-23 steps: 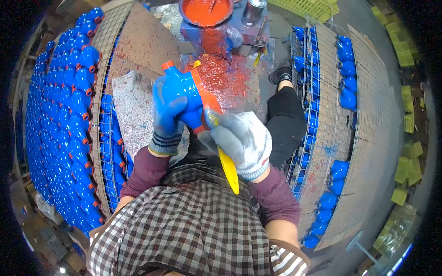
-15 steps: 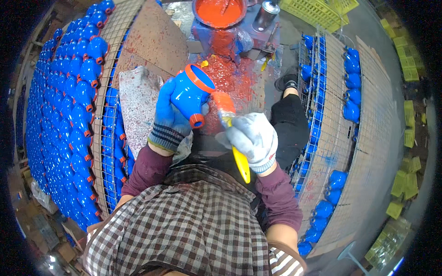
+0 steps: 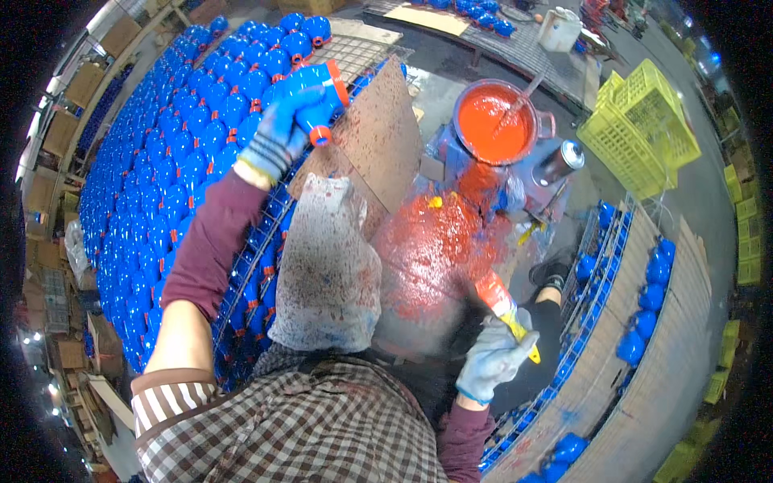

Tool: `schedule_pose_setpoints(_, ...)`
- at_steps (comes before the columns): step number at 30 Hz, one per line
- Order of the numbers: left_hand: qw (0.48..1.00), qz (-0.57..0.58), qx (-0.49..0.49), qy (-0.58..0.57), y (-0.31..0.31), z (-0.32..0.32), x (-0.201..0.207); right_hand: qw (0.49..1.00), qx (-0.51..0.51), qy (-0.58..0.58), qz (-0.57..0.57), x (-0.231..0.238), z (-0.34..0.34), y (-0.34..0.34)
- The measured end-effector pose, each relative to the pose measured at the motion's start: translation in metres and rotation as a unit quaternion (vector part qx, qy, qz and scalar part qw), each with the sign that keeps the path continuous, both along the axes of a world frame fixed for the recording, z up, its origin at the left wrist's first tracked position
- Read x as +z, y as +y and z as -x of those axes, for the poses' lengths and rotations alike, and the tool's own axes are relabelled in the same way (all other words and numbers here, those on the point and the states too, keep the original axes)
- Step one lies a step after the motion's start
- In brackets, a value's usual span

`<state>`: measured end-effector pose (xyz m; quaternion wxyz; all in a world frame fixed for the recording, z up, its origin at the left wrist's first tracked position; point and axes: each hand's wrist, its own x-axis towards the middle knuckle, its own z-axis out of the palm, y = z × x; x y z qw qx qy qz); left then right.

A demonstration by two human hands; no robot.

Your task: Manual painting of plastic components using a brush and liquid paint in a factory setting.

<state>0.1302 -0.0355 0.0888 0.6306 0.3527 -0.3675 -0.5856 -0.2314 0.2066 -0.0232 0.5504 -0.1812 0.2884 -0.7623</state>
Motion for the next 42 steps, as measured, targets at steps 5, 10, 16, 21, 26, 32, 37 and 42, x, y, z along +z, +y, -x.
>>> schedule_pose_setpoints(5, 0.903, -0.013, 0.072, -0.423, -0.108, -0.093, -0.001, 0.963, -0.084, -0.089, -0.242, 0.024, -0.031, -0.021)
schedule_pose_setpoints(10, 0.624, -0.246, 0.157, -0.725, -0.167, -0.114, -0.025, 0.955, -0.080, -0.056, -0.279, 0.031, -0.042, -0.040)
schedule_pose_setpoints(16, 0.548, -0.214, 0.106, -0.802, -0.184, -0.105, -0.031, 0.930, -0.136, -0.056, -0.337, 0.044, -0.032, -0.048)
schedule_pose_setpoints(21, 0.825, -0.221, -0.055, -0.517, -0.192, -0.127, -0.070, 0.944, -0.080, 0.245, -0.206, 0.045, 0.013, -0.034)
schedule_pose_setpoints(26, 0.484, -0.052, 0.143, -0.862, -0.119, -0.093, -0.012, 0.851, -0.259, 0.440, -0.127, 0.034, 0.094, -0.039)
schedule_pose_setpoints(32, 0.756, 0.155, 0.039, -0.635, -0.005, -0.086, -0.063, 0.513, -0.374, 0.732, -0.246, -0.034, 0.289, -0.037)
schedule_pose_setpoints(37, 0.831, -0.060, 0.152, -0.532, 0.086, -0.087, -0.073, 0.484, -0.298, 0.684, -0.457, -0.046, 0.338, -0.051)
schedule_pose_setpoints(42, 0.907, -0.075, 0.150, -0.386, 0.111, -0.072, -0.055, 0.557, -0.431, 0.660, -0.262, -0.079, 0.357, -0.044)
